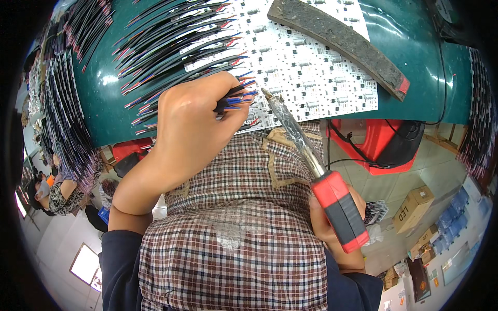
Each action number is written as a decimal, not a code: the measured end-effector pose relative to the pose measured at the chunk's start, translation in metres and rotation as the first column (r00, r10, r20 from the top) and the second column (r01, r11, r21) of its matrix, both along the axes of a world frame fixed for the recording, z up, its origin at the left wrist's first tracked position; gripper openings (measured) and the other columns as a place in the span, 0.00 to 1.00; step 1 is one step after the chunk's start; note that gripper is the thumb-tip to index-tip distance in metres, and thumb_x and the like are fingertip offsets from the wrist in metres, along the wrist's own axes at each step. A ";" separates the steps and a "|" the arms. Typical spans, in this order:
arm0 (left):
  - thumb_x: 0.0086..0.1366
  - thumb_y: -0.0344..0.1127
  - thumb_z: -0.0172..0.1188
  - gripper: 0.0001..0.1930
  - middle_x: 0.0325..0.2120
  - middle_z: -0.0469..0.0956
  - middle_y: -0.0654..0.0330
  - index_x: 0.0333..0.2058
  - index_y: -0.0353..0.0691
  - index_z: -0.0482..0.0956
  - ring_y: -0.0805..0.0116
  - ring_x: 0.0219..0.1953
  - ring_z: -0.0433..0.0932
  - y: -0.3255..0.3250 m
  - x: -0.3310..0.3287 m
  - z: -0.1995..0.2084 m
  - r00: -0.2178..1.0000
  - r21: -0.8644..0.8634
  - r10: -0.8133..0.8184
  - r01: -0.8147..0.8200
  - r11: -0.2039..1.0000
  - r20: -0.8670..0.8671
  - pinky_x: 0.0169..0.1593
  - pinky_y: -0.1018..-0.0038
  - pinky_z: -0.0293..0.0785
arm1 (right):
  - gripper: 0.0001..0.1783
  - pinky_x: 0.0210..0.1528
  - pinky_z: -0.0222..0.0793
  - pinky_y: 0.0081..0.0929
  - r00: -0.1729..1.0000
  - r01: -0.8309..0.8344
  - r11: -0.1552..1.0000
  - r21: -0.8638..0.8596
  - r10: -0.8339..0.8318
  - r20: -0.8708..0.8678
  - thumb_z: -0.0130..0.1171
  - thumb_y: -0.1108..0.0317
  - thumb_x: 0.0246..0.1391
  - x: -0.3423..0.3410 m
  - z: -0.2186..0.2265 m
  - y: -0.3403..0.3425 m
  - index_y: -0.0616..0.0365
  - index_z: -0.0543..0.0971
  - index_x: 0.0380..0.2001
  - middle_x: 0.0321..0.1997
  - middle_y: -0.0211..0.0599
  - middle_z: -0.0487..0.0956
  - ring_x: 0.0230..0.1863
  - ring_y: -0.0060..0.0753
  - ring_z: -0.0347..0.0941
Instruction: The person solders wires onto LED circuit boards using a soldering iron.
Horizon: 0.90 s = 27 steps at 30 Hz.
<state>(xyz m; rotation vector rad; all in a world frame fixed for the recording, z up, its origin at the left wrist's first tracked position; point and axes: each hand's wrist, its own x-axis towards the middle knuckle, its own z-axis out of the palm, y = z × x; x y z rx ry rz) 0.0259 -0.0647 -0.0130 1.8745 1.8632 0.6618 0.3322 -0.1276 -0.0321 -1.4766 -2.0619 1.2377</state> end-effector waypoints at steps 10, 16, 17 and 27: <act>0.55 0.29 0.71 0.09 0.21 0.78 0.54 0.33 0.34 0.83 0.63 0.19 0.76 0.007 -0.009 0.000 0.998 -0.029 -0.052 0.054 0.998 0.047 0.25 0.71 0.71 | 0.13 0.38 0.79 0.36 0.997 0.061 0.998 0.018 -0.060 -0.053 0.67 0.75 0.46 0.001 -0.005 -0.006 0.65 0.82 0.37 0.37 0.51 0.82 0.34 0.51 0.82; 0.54 0.29 0.71 0.08 0.22 0.79 0.55 0.33 0.34 0.83 0.63 0.20 0.77 0.006 -0.007 0.001 0.998 -0.021 -0.055 0.056 0.998 0.032 0.26 0.71 0.72 | 0.12 0.35 0.78 0.36 1.000 -0.017 0.998 0.054 0.017 0.004 0.67 0.76 0.45 0.001 0.000 -0.003 0.65 0.82 0.36 0.35 0.50 0.81 0.32 0.51 0.81; 0.54 0.29 0.71 0.08 0.22 0.79 0.55 0.33 0.34 0.83 0.63 0.20 0.77 0.007 -0.007 0.000 0.998 -0.027 -0.057 0.058 0.998 0.035 0.26 0.71 0.72 | 0.12 0.34 0.78 0.36 1.000 -0.023 0.997 0.079 0.023 0.009 0.67 0.76 0.45 0.001 0.000 -0.004 0.64 0.81 0.36 0.34 0.49 0.80 0.31 0.51 0.80; 0.48 0.25 0.68 0.09 0.24 0.79 0.54 0.30 0.36 0.81 0.53 0.25 0.79 0.001 -0.004 0.006 0.990 0.017 -0.124 0.125 0.992 -0.072 0.29 0.65 0.74 | 0.10 0.29 0.74 0.32 0.999 0.032 0.996 0.086 -0.031 -0.009 0.66 0.78 0.42 0.012 0.007 -0.011 0.64 0.79 0.31 0.31 0.48 0.78 0.27 0.47 0.78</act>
